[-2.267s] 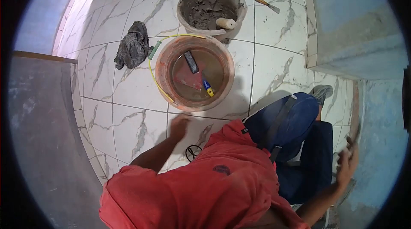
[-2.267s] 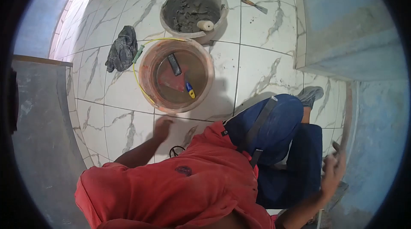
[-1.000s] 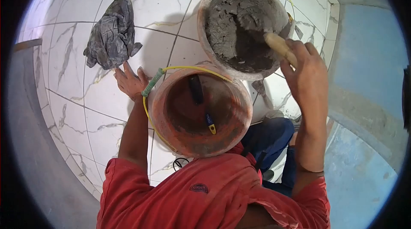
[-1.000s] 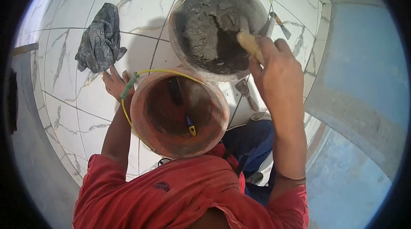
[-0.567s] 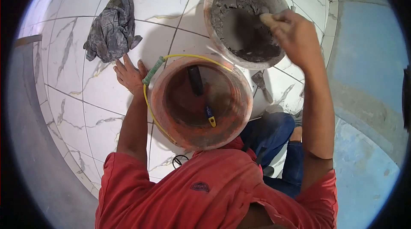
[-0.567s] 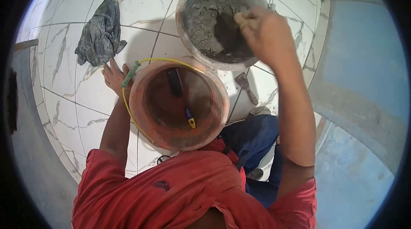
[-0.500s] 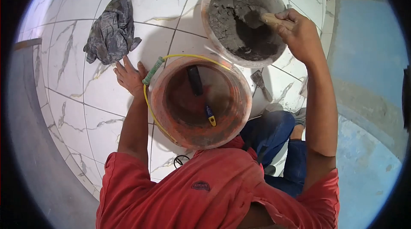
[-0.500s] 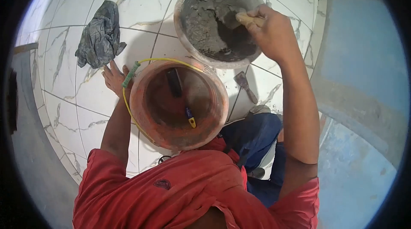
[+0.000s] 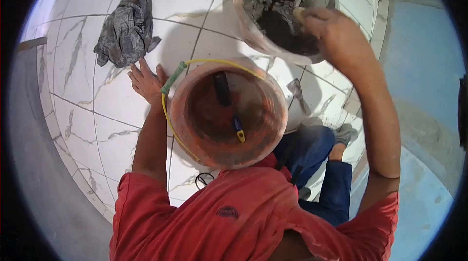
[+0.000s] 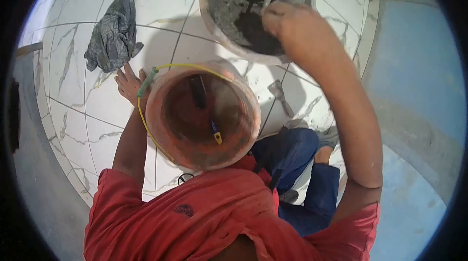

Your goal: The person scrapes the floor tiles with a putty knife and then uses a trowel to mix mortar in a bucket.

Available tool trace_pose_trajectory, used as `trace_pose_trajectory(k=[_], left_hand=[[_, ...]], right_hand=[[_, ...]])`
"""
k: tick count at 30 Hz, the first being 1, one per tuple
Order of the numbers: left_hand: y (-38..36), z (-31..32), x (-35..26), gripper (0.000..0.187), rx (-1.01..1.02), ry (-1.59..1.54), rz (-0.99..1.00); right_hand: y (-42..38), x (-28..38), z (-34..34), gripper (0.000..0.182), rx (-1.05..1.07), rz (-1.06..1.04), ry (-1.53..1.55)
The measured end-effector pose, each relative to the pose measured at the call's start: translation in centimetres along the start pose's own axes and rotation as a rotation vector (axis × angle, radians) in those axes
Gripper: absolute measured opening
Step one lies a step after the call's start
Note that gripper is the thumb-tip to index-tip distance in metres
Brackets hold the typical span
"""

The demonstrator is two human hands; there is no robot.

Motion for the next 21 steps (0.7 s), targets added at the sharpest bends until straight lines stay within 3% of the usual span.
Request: trace_pose_trajectory(k=[3, 9, 11, 12, 13, 15, 16, 19, 21], left_hand=[[0.1, -0.2, -0.1, 0.069, 0.013, -0.011, -0.012], [0.0, -0.2, 0.0, 0.069, -0.023, -0.031, 0.009], [0.1, -0.1, -0.1, 0.069, -0.019, -0.023, 0.003], [0.1, 0.0, 0.0, 0.069, -0.012, -0.010, -0.001], [0.1, 0.1, -0.1, 0.069, -0.015, -0.017, 0.008], [0.1, -0.1, -0.1, 0.068, -0.013, -0.013, -0.006], [0.1, -0.3, -0.2, 0.068, -0.009, -0.030, -0.005], [0.2, -0.2, -0.2, 0.068, 0.017, -0.008, -0.019], [0.0, -0.2, 0.0, 0.068, 0.016, -0.015, -0.012]], right_hand=[[-0.1, 0.3, 0.3, 0.034, -0.189, 0.071, 0.204], [0.2, -0.6, 0.9, 0.041, -0.306, 0.296, 0.567], [1.5, -0.1, 2.0, 0.042, -0.547, 0.475, 1.037], [2.3, 0.5, 2.3, 0.041, -0.625, 0.461, 1.347], [3.1, 0.1, 3.0, 0.041, -0.634, 0.467, 1.342], [5.2, -1.0, 4.1, 0.034, -0.699, 0.510, 1.630], [6.1, -1.4, 4.1, 0.026, -0.788, 0.370, 1.668], [5.0, -3.2, 2.6, 0.018, -0.880, 0.248, 1.701], [3.2, -4.3, 1.0, 0.015, -0.827, -0.033, 1.674]])
Point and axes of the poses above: each hand's wrist, its own y-axis towards the middle knuckle, its own z-axis out of the palm, x = y × z, the point moved 1 cm from there along y, towards the middle knuckle, and after that the axes turned 13 degrees about z, right-handed, at the moved point
